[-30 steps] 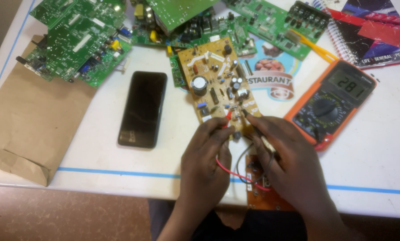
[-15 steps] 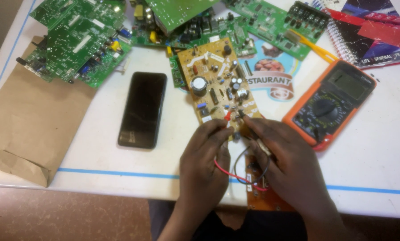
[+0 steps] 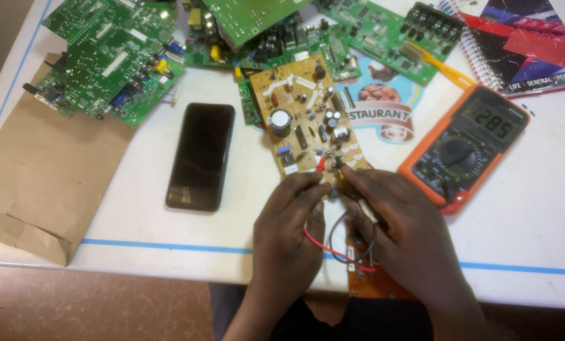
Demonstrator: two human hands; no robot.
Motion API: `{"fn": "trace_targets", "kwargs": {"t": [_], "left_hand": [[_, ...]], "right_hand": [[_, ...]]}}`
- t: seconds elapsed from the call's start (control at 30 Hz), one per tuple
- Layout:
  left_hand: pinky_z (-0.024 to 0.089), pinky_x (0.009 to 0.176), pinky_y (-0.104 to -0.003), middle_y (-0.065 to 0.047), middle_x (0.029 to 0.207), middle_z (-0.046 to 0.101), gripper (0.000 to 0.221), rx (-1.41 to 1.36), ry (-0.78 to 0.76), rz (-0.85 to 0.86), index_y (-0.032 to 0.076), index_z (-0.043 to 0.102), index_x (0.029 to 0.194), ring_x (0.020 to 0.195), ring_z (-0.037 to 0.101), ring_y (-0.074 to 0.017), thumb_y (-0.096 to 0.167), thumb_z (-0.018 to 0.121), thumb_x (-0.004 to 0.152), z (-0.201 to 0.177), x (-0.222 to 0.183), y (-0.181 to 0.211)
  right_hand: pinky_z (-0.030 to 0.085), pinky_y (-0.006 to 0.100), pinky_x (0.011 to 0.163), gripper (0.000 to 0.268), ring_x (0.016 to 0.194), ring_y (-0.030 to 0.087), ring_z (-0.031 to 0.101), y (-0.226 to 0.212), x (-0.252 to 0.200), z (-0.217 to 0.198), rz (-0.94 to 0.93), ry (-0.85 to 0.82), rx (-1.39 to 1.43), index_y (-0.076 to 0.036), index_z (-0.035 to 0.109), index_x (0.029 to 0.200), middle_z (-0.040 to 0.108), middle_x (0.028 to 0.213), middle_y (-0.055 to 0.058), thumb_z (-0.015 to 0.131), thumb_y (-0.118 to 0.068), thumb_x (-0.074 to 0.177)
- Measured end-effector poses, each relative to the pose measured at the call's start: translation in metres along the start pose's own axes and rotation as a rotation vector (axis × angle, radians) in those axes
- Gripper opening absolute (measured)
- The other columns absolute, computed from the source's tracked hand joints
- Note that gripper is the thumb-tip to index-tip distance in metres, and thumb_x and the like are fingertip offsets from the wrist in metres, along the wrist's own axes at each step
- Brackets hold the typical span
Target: Testing electronic components on various circuit boards using a digital multimeter to diagnose faults.
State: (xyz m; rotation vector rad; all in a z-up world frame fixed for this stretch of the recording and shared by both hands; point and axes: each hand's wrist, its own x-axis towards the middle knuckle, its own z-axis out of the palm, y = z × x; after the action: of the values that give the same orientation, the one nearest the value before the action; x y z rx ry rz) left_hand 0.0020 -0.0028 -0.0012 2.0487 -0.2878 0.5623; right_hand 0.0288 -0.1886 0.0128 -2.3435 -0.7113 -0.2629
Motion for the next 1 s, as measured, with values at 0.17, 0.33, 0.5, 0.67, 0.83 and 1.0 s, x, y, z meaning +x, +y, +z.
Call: {"fn": "trace_targets", "kwargs": {"t": [0.17,0.33,0.5,0.67,0.83,1.0], "left_hand": [[0.061,0.101,-0.038,-0.016,0.124,0.071,0.021,-0.001,0.013,0.025,-0.003,0.075,0.118,0.114,0.075,-0.0315,-0.001,0.059,0.105,0.0,0.0,0.001],[0.061,0.1,-0.039,-0.016,0.123,0.071,0.022,0.006,0.015,0.032,-0.001,0.076,0.118,0.114,0.075,-0.0318,-0.003,0.06,0.103,0.002,-0.001,-0.004],[0.061,0.1,-0.038,-0.016,0.122,0.071,0.021,-0.003,0.021,0.014,0.0,0.077,0.116,0.113,0.075,-0.031,0.0,0.061,0.103,0.003,-0.002,-0.005],[0.06,0.098,-0.04,-0.016,0.123,0.071,0.021,0.011,0.01,0.05,0.0,0.077,0.115,0.114,0.075,-0.0326,-0.001,0.06,0.101,0.005,-0.005,-0.009],[0.061,0.099,-0.041,-0.018,0.121,0.071,0.023,0.011,0.021,0.097,-0.002,0.076,0.113,0.114,0.074,-0.0341,-0.007,0.06,0.097,0.007,-0.004,-0.009],[0.061,0.097,-0.039,-0.017,0.12,0.07,0.021,-0.01,0.031,0.099,-0.003,0.076,0.112,0.112,0.075,-0.033,-0.005,0.06,0.1,0.006,-0.005,-0.009]], "right_hand": [[0.052,0.045,0.105,0.047,0.124,0.034,0.07,0.001,0.0,0.001,-0.021,0.01,-0.01,-0.003,0.066,0.144,0.075,0.137,0.016,0.062,-0.029,0.106],[0.053,0.044,0.104,0.045,0.121,0.034,0.07,0.001,0.001,0.002,-0.042,0.025,-0.005,-0.002,0.066,0.144,0.075,0.134,0.016,0.062,-0.027,0.106],[0.053,0.043,0.104,0.045,0.12,0.033,0.07,0.003,0.0,0.004,-0.041,0.03,-0.002,-0.003,0.068,0.142,0.076,0.131,0.015,0.065,-0.028,0.105],[0.053,0.042,0.101,0.048,0.118,0.031,0.07,0.007,-0.003,0.006,-0.025,0.041,-0.027,-0.008,0.07,0.142,0.077,0.13,0.011,0.065,-0.036,0.104],[0.053,0.041,0.102,0.044,0.118,0.029,0.071,0.009,-0.003,0.006,-0.033,0.063,-0.006,-0.008,0.071,0.139,0.078,0.127,0.01,0.067,-0.034,0.104],[0.053,0.041,0.102,0.044,0.118,0.029,0.071,0.01,-0.004,0.007,-0.02,0.064,-0.007,-0.007,0.072,0.137,0.078,0.127,0.01,0.066,-0.035,0.103]]}}
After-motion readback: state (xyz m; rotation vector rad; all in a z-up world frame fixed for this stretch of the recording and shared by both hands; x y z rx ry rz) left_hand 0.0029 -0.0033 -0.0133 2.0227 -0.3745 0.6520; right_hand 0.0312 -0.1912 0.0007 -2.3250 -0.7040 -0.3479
